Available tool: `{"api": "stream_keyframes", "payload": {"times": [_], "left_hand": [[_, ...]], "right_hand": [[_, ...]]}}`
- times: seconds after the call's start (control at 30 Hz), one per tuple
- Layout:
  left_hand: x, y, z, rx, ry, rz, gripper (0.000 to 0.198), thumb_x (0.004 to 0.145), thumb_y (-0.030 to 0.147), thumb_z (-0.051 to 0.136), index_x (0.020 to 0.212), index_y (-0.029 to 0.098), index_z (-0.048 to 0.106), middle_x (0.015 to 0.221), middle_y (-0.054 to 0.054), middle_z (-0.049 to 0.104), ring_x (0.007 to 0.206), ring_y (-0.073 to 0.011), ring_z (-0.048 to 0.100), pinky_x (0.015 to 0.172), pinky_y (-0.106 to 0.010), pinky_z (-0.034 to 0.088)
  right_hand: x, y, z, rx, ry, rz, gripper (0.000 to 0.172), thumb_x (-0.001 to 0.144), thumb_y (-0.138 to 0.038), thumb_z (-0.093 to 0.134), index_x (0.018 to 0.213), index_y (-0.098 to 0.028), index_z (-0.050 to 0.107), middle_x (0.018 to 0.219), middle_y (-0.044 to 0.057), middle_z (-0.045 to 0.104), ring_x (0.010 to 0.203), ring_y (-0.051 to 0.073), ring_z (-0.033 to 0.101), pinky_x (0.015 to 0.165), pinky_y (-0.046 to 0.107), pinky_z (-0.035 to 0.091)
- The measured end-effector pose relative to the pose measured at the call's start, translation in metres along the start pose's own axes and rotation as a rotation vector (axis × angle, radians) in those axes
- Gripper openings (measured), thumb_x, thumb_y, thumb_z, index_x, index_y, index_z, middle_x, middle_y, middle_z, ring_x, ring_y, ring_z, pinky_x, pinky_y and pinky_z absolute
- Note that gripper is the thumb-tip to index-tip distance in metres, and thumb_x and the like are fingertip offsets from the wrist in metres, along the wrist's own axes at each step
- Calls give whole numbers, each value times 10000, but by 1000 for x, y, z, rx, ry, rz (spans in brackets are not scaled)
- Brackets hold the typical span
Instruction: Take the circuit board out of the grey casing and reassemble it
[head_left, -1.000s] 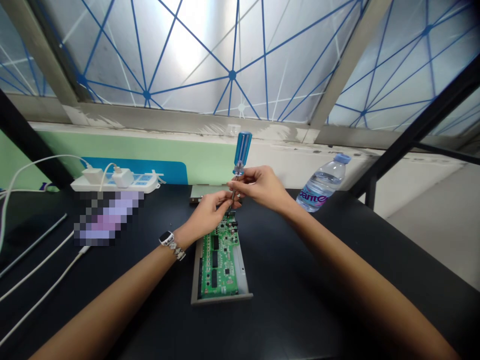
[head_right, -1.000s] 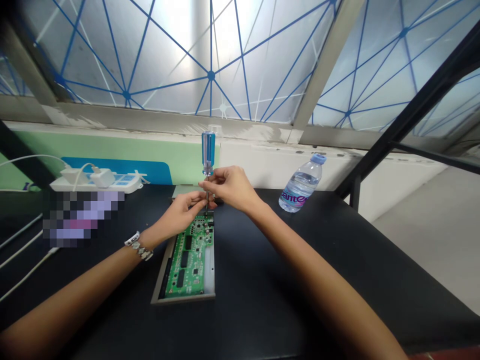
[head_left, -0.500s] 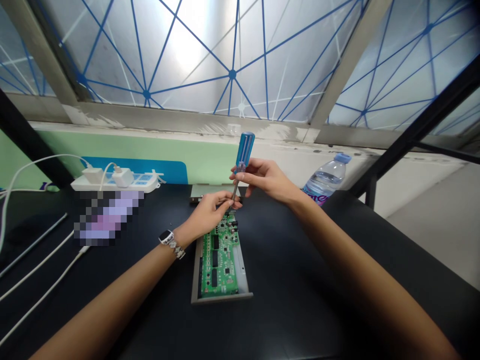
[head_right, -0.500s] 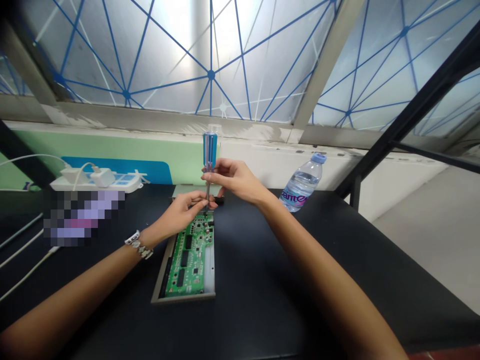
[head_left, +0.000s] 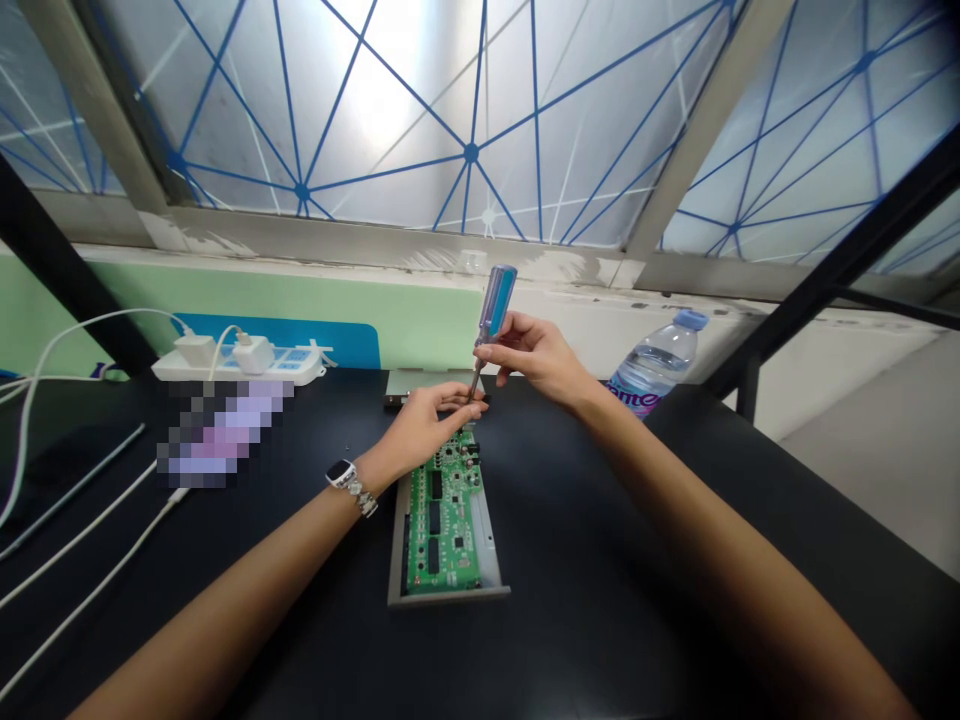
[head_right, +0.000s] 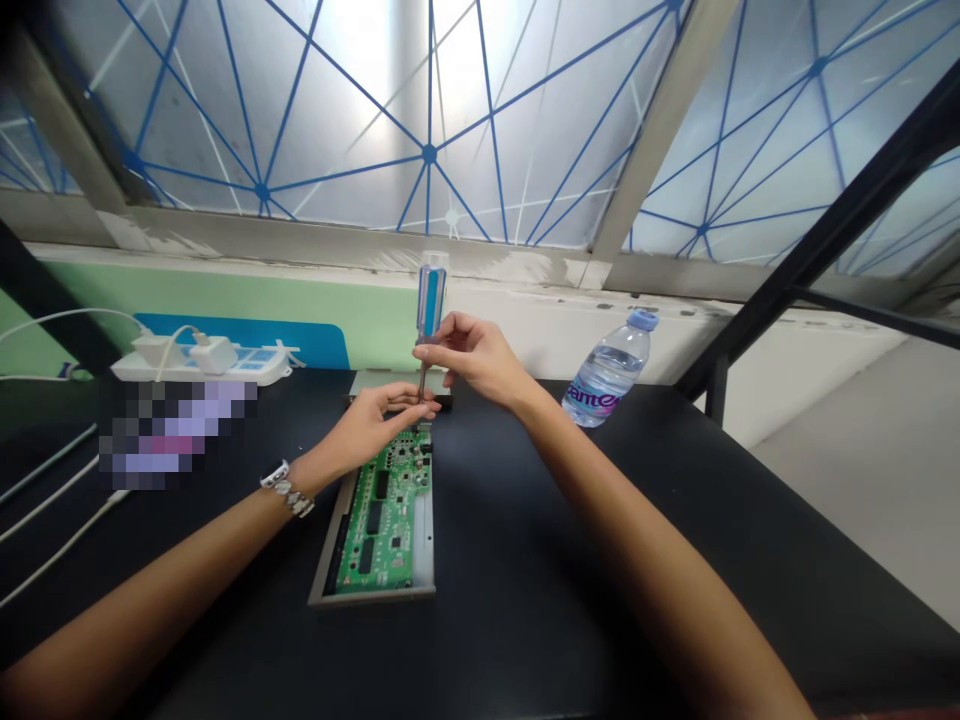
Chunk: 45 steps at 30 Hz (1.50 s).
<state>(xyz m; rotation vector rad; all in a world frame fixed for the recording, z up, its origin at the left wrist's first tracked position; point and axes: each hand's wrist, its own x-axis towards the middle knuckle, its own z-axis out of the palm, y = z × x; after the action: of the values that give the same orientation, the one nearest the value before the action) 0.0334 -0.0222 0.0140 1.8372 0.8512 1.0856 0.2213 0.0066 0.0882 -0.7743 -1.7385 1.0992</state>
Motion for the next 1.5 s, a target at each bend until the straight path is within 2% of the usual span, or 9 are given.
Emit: {"api": "stream_keyframes", "payload": {"times": [0.13, 0.23, 0.47, 0.6, 0.77, 0.9, 1.03, 1.27, 1.5], "left_hand": [[-3, -1, 2, 177, 117, 83, 198, 946, 304, 611, 1045, 186, 735, 1028, -56, 784, 931, -219, 722, 840, -340, 552], [-7, -3, 3, 278, 159, 112, 209, 969, 319, 575, 1015, 195, 737, 1012, -45, 782, 903, -211, 712, 809, -326, 526], [-13, 4, 4, 632, 94, 49, 355, 1029, 381, 429, 921, 192, 709, 914, -59, 746, 849, -233, 681, 720, -320, 458], [-15, 7, 4, 702, 71, 9, 424, 1047, 412, 372, 906, 212, 718, 901, -46, 749, 848, -230, 687, 684, -297, 439], [-16, 6, 4, 759, 82, 4, 364, 1044, 381, 398, 1032, 242, 734, 1031, -39, 770, 959, -243, 707, 723, -298, 466], [-16, 7, 5, 792, 87, 11, 361, 1046, 377, 398, 1041, 245, 734, 1047, -28, 776, 975, -250, 711, 725, -305, 472], [-15, 9, 6, 805, 90, -2, 368, 1048, 385, 385, 1019, 234, 720, 999, -36, 773, 929, -252, 712, 718, -322, 466], [-24, 18, 0, 907, 151, 81, 250, 969, 368, 532, 1137, 195, 599, 1127, -87, 682, 1068, -276, 629, 923, -422, 439], [-45, 29, -22, 1167, 85, -94, 361, 932, 464, 520, 1136, 170, 570, 1099, -136, 624, 1039, -340, 580, 859, -459, 451]], "right_hand": [[-3, 0, 9, -141, 97, -80, 382, 733, -407, 837, 753, -209, 512, 679, -15, 615, 635, 142, 625, 473, 242, 463], [-5, -2, 14, -219, 120, -96, 382, 762, -419, 812, 748, -216, 490, 679, -21, 592, 632, 133, 602, 499, 251, 434], [-6, -2, 17, -228, 137, -111, 407, 766, -440, 804, 758, -218, 463, 712, -25, 579, 643, 127, 586, 527, 256, 403], [-7, 1, 20, -209, 178, -124, 392, 776, -431, 795, 754, -217, 467, 690, -33, 561, 593, 118, 561, 520, 263, 394], [-11, 2, 29, -221, 274, -150, 374, 783, -409, 784, 746, -218, 464, 719, -30, 559, 581, 107, 542, 555, 276, 427], [-14, 1, 34, -241, 299, -135, 383, 803, -435, 759, 761, -226, 442, 729, -32, 561, 552, 96, 519, 537, 267, 413], [-16, 1, 35, -253, 297, -117, 404, 811, -486, 739, 784, -233, 425, 771, -32, 567, 544, 98, 533, 526, 265, 420], [-19, -7, 33, -389, 211, -91, 366, 882, -524, 659, 878, -244, 424, 812, -14, 637, 572, 143, 650, 579, 309, 495], [-17, -13, 29, -290, 155, -87, 416, 851, -538, 701, 871, -239, 412, 804, 19, 699, 600, 159, 688, 575, 311, 546]]}}
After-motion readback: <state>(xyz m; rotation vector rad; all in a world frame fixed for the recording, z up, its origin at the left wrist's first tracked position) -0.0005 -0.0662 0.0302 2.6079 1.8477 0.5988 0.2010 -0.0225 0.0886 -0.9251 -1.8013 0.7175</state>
